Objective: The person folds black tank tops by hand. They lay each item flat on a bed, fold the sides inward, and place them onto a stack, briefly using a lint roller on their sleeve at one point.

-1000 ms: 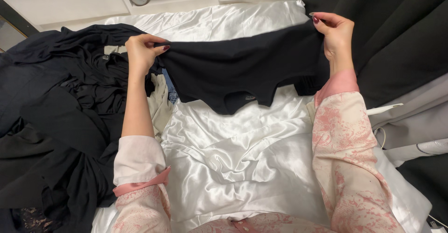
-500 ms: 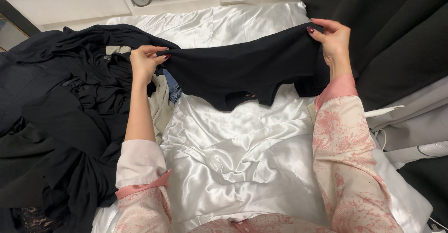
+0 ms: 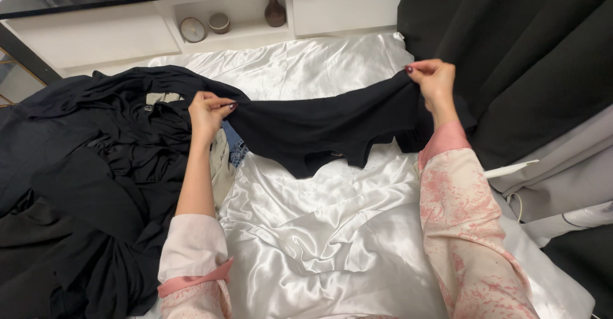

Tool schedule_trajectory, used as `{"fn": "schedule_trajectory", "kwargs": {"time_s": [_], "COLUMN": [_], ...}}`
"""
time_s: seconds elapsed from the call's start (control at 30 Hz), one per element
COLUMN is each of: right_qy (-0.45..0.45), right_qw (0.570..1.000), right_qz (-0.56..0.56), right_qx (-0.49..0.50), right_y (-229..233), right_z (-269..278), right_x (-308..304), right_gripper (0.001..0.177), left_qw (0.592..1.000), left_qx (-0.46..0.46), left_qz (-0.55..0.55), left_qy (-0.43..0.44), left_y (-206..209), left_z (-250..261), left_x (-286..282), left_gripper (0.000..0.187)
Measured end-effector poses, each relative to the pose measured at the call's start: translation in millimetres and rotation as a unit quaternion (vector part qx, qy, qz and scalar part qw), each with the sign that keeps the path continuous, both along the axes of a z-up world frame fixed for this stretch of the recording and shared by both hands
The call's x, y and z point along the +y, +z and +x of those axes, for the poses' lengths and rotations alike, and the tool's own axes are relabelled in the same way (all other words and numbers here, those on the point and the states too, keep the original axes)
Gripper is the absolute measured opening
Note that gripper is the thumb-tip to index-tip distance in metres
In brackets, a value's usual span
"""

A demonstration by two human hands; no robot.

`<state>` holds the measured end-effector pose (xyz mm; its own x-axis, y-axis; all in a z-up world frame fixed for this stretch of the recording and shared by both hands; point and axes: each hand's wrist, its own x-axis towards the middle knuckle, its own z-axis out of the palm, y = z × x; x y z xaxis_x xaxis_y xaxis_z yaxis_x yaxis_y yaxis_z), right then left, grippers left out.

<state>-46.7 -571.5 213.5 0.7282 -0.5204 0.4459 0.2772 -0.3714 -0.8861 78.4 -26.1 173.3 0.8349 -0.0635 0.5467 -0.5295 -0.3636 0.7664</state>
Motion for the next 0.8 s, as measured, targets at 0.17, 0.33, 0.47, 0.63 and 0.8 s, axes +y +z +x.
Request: {"fn": "schedule_trajectory", "kwargs": {"time_s": [0.17,0.33,0.47,0.63,0.8], "right_qy": [0.030,0.025,0.002,-0.029,-0.028], "right_qw": [0.995,0.977,0.944,0.949,0.972], "right_qz": [0.083,0.193,0.297,0.232,0.162], "right_qx": [0.041,0.090,0.142,0.210,0.166], "right_y": [-84.8,-196.5,-231.2,-256.9,-246.4], "right_z": [-2.2,-10.4,-25.6,-45.0,-48.6], "right_x": [-12.3,-14.1,3.9,21.1,12.6], "right_gripper": [0.021,0.032,0.040,0.047,0.041], "left_qw": [0.983,0.969,0.929,0.907,0.898], "left_qx": [0.170,0.225,0.344,0.395,0.418], "left_qz": [-0.035,-0.067,-0.054,-0.080,-0.095], "left_qy": [0.055,0.080,0.127,0.122,0.102], "left_y": [-75.6,-189.7,-233.2,-257.4,-245.7], "left_z": [0.5,0.4,-18.3,-44.3,-46.8], "left_x": [1.0,0.9,2.2,-6.2,-5.9], "left_gripper": [0.032,0.060,0.067,0.072,0.072]}}
